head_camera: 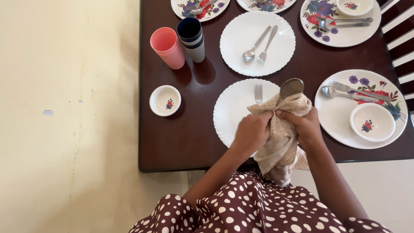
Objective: The person dries multiple pieces of dishware with a cloth on a dining table. They wipe plates, bowls, and cutlery one by one, then place the dried items back onto the table.
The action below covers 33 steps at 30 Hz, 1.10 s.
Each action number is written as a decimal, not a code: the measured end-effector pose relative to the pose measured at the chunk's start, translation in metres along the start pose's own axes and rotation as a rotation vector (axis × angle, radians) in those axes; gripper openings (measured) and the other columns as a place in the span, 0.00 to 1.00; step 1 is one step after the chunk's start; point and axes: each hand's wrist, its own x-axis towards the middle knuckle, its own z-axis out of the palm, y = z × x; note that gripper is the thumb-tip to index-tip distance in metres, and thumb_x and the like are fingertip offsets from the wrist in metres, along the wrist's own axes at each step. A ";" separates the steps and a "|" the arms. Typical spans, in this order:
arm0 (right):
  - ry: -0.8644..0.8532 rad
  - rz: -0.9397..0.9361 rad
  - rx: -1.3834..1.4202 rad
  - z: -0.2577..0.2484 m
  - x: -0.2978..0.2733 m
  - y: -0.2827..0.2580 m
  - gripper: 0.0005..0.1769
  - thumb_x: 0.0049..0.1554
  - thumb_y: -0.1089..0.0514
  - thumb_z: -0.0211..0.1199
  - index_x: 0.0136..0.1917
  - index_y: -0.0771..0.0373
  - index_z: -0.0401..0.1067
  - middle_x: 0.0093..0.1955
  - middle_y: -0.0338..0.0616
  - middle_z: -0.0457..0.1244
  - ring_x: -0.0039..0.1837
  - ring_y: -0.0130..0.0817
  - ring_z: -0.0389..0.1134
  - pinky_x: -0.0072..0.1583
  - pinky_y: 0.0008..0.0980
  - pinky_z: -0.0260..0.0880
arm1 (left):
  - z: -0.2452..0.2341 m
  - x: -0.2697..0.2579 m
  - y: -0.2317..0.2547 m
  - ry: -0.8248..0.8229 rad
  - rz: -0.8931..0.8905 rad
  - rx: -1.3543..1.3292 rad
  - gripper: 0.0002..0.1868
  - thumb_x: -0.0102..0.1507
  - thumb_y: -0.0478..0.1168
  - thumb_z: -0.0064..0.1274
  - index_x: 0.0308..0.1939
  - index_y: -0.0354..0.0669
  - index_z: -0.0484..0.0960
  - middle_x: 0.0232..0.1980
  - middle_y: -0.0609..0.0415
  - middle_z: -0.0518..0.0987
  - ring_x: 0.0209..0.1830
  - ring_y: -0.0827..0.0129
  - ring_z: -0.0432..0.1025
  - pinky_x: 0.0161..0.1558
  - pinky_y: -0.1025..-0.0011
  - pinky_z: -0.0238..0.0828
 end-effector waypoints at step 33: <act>-0.204 0.343 -0.172 0.009 0.011 -0.010 0.28 0.42 0.74 0.70 0.58 0.71 0.73 0.49 0.50 0.72 0.48 0.40 0.75 0.51 0.39 0.76 | -0.025 0.059 -0.033 0.453 -0.092 -0.100 0.18 0.64 0.55 0.59 0.37 0.44 0.89 0.28 0.55 0.83 0.26 0.69 0.78 0.31 0.70 0.70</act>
